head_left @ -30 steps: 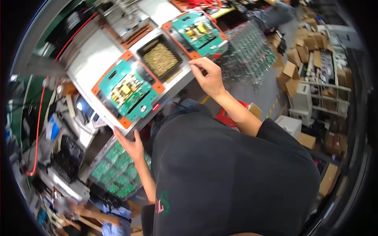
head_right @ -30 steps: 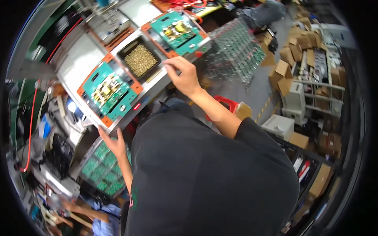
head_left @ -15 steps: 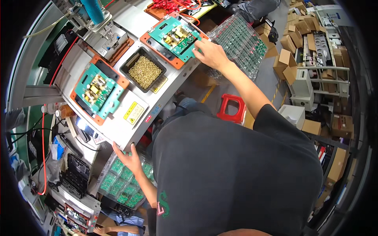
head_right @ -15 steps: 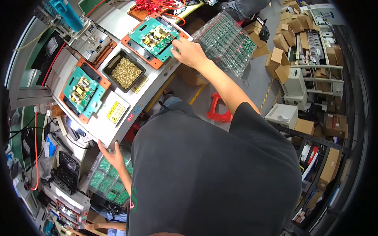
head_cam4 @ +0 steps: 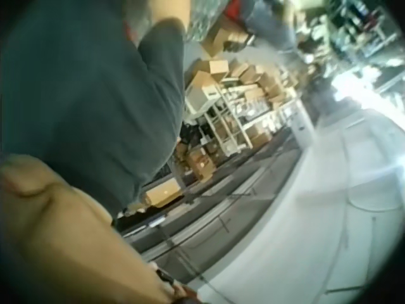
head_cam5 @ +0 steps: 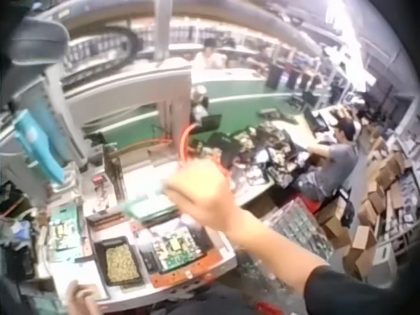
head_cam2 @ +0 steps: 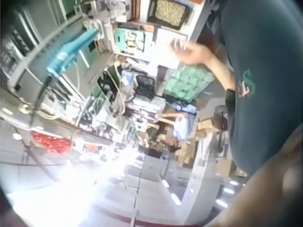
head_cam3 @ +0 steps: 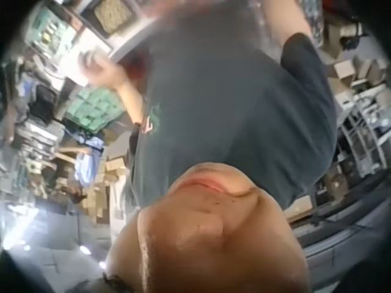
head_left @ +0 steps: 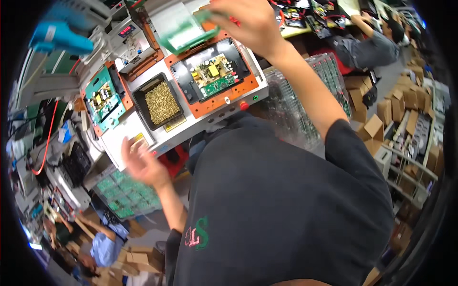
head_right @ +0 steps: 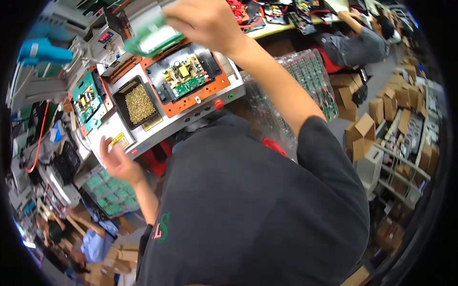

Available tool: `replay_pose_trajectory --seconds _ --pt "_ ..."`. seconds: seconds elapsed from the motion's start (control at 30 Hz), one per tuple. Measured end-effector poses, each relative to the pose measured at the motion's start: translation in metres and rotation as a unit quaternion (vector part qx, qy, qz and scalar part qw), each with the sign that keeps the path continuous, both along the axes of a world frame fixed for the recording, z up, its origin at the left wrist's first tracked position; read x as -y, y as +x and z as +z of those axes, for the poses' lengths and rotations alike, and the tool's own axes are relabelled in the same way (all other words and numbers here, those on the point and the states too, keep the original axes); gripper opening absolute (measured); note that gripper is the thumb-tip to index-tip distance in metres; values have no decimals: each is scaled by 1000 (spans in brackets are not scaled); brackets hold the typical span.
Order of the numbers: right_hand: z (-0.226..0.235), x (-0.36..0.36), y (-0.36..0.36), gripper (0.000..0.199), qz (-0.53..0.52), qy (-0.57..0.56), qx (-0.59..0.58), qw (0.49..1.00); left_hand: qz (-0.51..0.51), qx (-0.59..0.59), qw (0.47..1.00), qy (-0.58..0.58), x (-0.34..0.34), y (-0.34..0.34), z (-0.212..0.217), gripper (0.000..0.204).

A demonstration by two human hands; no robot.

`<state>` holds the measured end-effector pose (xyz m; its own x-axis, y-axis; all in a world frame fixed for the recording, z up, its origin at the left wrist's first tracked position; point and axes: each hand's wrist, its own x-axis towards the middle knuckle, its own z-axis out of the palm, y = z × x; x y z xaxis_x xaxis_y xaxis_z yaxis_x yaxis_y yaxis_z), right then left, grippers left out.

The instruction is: Assembling electronic components by attaching wires to PCBs and placing them into plastic housings at a factory workbench.

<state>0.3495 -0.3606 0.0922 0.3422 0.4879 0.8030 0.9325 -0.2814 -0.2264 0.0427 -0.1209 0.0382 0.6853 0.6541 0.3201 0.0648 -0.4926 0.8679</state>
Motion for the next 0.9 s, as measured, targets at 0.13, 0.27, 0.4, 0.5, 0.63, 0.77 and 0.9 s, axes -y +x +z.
replay_pose_trajectory --seconds 0.13,0.27,0.4,0.5,0.63,0.77,0.9 --pt "13 -14 33 17 3 67 -13 998 -126 -54 985 102 70 26 8 31" --pt "-77 -11 16 7 93 -204 -146 964 -77 -57 993 -70 108 22 3 25" --pt "-109 -20 25 8 108 -341 -110 927 -42 -57 984 -165 126 29 2 22" --pt "-87 -23 24 7 137 -309 -60 939 -5 -112 961 -251 136 32 -1 27" --pt "-21 0 0 13 51 -160 -55 984 -87 -44 917 -386 144 41 1 56" --pt "-15 12 -61 8 30 -112 -143 983 -89 87 836 -535 138 45 7 66" --pt "-34 35 -40 23 209 -38 -320 923 -69 102 844 -522 135 36 4 63"
